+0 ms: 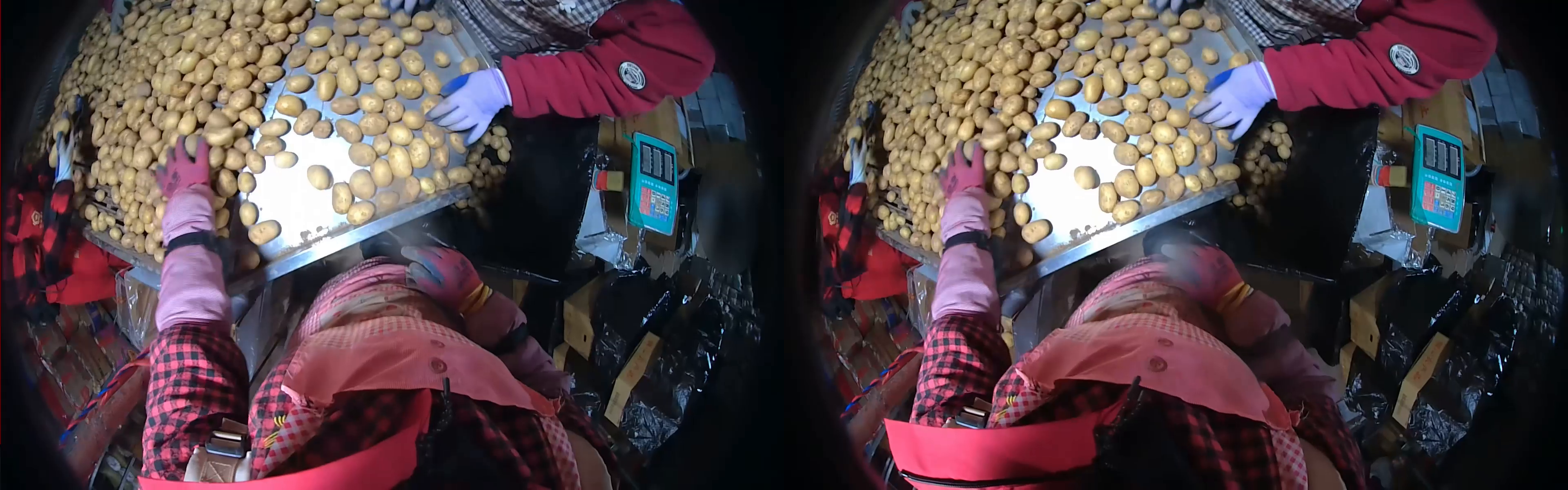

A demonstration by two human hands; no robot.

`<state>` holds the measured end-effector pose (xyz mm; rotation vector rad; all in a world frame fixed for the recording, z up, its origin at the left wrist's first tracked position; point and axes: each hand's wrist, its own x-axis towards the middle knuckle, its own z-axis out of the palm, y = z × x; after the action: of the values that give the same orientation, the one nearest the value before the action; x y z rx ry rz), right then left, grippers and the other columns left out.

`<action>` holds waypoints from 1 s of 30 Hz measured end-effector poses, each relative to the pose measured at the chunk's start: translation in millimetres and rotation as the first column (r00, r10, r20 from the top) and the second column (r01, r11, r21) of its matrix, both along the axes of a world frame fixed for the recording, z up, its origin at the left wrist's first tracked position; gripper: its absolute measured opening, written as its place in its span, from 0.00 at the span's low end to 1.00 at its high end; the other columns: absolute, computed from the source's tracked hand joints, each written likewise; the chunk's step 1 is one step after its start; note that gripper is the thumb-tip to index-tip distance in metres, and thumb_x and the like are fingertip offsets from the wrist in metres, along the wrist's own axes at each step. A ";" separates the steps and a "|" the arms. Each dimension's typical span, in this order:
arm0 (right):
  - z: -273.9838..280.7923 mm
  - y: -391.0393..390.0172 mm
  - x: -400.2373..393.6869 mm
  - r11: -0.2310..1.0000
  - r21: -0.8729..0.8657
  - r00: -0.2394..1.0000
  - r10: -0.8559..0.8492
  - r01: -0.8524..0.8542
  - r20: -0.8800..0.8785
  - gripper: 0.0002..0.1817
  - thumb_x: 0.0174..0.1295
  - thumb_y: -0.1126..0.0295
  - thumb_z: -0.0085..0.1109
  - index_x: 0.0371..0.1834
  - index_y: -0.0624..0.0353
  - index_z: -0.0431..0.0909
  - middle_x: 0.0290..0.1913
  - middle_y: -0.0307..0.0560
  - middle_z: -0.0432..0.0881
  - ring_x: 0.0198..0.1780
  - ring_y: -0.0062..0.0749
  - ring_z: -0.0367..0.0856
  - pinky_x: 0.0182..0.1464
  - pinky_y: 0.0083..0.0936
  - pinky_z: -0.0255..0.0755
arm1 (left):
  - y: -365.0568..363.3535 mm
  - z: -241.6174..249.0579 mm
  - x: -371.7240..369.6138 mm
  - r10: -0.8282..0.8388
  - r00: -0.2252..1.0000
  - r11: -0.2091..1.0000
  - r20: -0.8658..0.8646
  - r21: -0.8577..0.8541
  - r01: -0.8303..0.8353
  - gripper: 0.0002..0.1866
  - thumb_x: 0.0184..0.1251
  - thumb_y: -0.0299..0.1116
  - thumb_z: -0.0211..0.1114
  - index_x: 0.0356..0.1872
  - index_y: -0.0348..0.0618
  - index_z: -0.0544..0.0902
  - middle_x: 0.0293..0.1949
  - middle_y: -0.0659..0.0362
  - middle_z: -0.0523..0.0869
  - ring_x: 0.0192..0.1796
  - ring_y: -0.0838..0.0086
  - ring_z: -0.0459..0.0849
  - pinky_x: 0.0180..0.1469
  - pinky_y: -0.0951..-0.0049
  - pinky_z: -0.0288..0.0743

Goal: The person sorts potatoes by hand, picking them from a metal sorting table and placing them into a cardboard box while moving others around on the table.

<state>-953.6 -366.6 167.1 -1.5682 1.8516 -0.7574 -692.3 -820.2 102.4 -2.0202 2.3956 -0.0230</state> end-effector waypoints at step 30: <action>26.7 11.4 -17.3 0.967 -0.128 0.975 -0.219 0.220 0.027 0.21 0.61 0.60 0.63 0.57 0.52 0.80 0.47 0.51 0.84 0.48 0.48 0.82 0.52 0.40 0.75 | 186.6 326.4 -72.9 -0.814 -0.365 -0.069 -0.453 -0.548 0.834 0.21 0.67 0.42 0.60 0.57 0.43 0.81 0.62 0.52 0.74 0.67 0.57 0.68 0.72 0.55 0.56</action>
<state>-970.9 -355.2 193.8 -1.4460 2.0251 -1.0027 -765.2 -633.7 428.7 0.7501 3.5185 0.9776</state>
